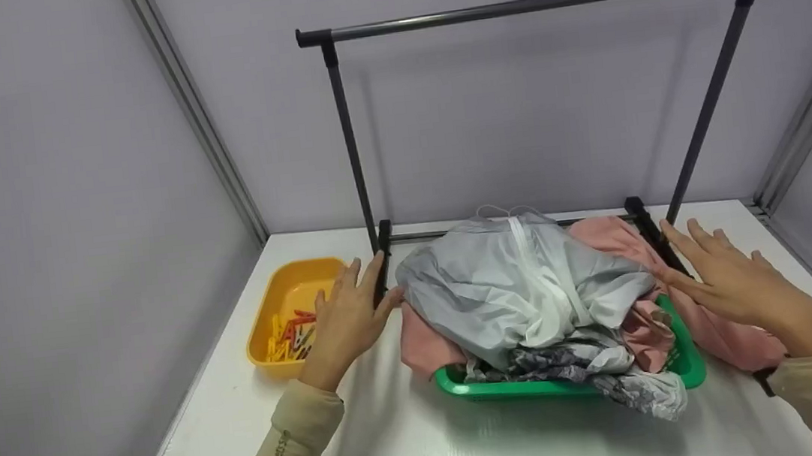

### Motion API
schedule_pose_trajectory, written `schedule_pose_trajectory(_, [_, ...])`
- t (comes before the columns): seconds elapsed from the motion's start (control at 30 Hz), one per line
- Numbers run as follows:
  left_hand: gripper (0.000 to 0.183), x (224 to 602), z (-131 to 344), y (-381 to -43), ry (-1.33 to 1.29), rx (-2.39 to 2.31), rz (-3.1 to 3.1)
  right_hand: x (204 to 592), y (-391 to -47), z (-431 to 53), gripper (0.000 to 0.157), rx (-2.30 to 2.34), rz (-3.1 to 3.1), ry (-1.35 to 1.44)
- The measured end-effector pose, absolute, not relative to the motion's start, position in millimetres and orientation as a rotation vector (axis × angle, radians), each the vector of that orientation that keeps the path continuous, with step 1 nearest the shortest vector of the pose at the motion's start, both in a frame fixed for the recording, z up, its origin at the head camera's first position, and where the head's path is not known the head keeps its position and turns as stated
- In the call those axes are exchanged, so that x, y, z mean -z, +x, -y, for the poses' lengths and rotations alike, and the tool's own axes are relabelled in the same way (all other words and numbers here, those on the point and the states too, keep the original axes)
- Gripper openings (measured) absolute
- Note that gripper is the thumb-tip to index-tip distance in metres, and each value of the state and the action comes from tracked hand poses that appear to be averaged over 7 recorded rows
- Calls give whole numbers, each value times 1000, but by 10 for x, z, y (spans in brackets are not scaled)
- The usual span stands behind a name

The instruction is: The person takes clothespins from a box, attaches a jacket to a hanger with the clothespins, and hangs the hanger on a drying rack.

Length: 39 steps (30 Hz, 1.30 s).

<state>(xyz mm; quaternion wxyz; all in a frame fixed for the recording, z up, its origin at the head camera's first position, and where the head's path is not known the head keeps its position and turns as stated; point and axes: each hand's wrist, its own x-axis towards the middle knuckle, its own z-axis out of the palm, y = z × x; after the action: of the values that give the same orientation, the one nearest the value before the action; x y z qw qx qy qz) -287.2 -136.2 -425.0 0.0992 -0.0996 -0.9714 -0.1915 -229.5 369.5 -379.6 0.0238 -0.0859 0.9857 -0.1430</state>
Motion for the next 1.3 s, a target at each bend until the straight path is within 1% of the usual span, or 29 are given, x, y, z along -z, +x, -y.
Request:
schedule_pose_trajectory(0.2, [68,4250,1320,-2918,-329,592,2832,3709,-2385,-3701,83,445,-3068,-331])
schedule_pose_trajectory(0.53, [62,4257,1240,-2992,-406,616,2782,3676,-2553,-3636,80,480,-3042,-427])
schedule_pose_trajectory(0.83, [55,4296,1170,-3152,-450,611,2754,3669,-2819,-3552,73,496,-3013,-549])
schedule_pose_trajectory(1.1, [46,4321,1107,-3277,-453,581,2739,3696,-3069,-3488,70,472,-2973,-571])
schedule_pose_trajectory(1.17, [43,4333,1092,-3308,-466,555,2724,3704,-3125,-3474,67,485,-2964,-576])
schedule_pose_trajectory(1.3, [38,4367,1065,-3354,-486,490,2695,3742,-3233,-3453,57,487,-2955,-601])
